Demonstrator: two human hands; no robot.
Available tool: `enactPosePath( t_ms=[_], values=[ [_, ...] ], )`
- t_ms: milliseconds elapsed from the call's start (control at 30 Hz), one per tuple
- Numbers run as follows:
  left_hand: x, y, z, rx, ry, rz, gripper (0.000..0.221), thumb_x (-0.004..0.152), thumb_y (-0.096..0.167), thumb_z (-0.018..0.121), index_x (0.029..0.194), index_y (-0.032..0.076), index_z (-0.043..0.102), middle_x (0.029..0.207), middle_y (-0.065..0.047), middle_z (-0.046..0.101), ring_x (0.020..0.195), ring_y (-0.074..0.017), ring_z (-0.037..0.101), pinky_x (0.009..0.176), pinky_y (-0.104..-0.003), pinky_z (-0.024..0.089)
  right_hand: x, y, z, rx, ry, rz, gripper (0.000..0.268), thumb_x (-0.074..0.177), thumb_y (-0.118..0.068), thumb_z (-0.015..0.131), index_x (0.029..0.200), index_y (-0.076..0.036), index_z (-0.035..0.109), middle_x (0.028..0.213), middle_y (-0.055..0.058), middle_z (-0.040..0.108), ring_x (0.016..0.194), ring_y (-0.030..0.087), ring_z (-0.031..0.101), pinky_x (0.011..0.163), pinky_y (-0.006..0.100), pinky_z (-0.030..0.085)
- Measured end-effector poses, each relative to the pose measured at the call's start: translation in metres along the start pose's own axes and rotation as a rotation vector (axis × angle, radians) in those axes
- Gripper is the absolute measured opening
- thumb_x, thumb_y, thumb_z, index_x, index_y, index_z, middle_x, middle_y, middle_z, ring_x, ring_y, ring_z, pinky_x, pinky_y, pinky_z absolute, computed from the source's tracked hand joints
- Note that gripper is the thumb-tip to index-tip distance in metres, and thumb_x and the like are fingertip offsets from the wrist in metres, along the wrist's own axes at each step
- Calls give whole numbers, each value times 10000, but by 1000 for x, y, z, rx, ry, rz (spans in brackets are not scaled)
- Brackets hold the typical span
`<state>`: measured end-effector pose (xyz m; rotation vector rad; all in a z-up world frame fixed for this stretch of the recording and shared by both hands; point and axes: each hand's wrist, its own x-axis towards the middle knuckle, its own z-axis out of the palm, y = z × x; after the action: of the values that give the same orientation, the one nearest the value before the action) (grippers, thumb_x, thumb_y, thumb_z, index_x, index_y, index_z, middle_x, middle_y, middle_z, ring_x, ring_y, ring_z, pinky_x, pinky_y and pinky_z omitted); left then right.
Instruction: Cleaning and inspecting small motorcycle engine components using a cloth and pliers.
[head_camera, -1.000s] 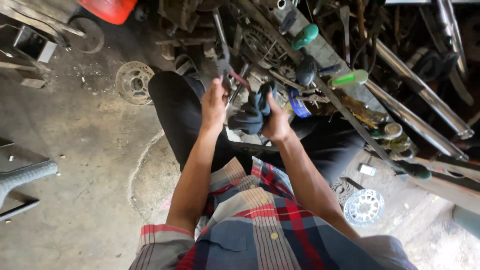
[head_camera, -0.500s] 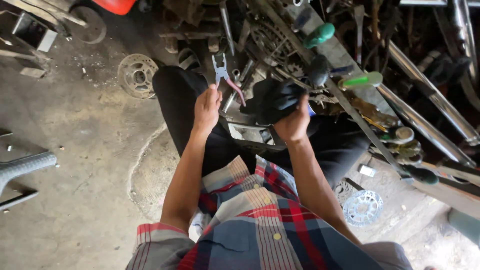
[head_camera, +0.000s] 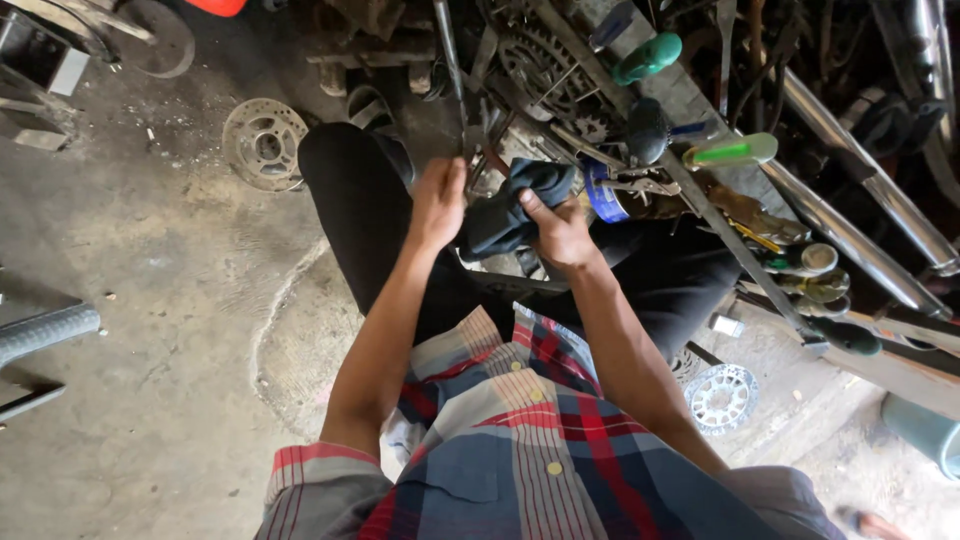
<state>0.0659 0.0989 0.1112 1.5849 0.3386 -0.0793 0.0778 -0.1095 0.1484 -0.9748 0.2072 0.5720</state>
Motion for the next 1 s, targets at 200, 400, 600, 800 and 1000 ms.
enactPosePath(
  t_ms=[200, 400, 600, 800, 1000],
  values=[
    [-14, -24, 30, 344, 287, 352, 426, 1039, 435, 638, 961, 18, 662, 886, -8, 601, 811, -131, 587, 674, -282, 485, -5, -3, 8, -718, -14, -140, 149, 1017, -160, 713, 1079, -29, 746, 918, 44, 738, 819, 119, 614, 752, 321, 537],
    [-2, -63, 32, -352, 35, -399, 336, 1003, 370, 630, 963, 45, 706, 764, 22, 630, 668, -94, 537, 585, -282, 417, -13, 9, 4, -980, -134, -217, 198, 990, -207, 721, 1089, -36, 727, 900, 36, 747, 799, 80, 637, 756, 309, 551],
    [6, -75, 24, -441, -31, -411, 321, 1051, 312, 617, 937, 28, 715, 785, 7, 653, 690, -110, 554, 629, -274, 425, -14, 25, -24, -855, -86, -28, 208, 972, -227, 728, 1071, -45, 742, 896, 6, 744, 817, 78, 619, 754, 301, 547],
    [0, -9, -6, -434, -220, -347, 255, 1051, 280, 527, 1014, 99, 703, 837, 21, 675, 695, -90, 553, 625, -258, 401, -6, 42, -68, -274, 384, -121, 208, 1080, -223, 705, 976, -43, 693, 914, -23, 671, 802, 98, 569, 740, 296, 488],
    [-9, -2, -6, -513, -551, -355, 270, 1074, 278, 546, 966, 78, 692, 785, 37, 614, 641, -69, 487, 581, -252, 323, 0, 23, -54, 94, 521, -153, 191, 1042, -209, 674, 1102, -28, 688, 1014, 56, 717, 894, 194, 689, 795, 370, 547]
  ],
)
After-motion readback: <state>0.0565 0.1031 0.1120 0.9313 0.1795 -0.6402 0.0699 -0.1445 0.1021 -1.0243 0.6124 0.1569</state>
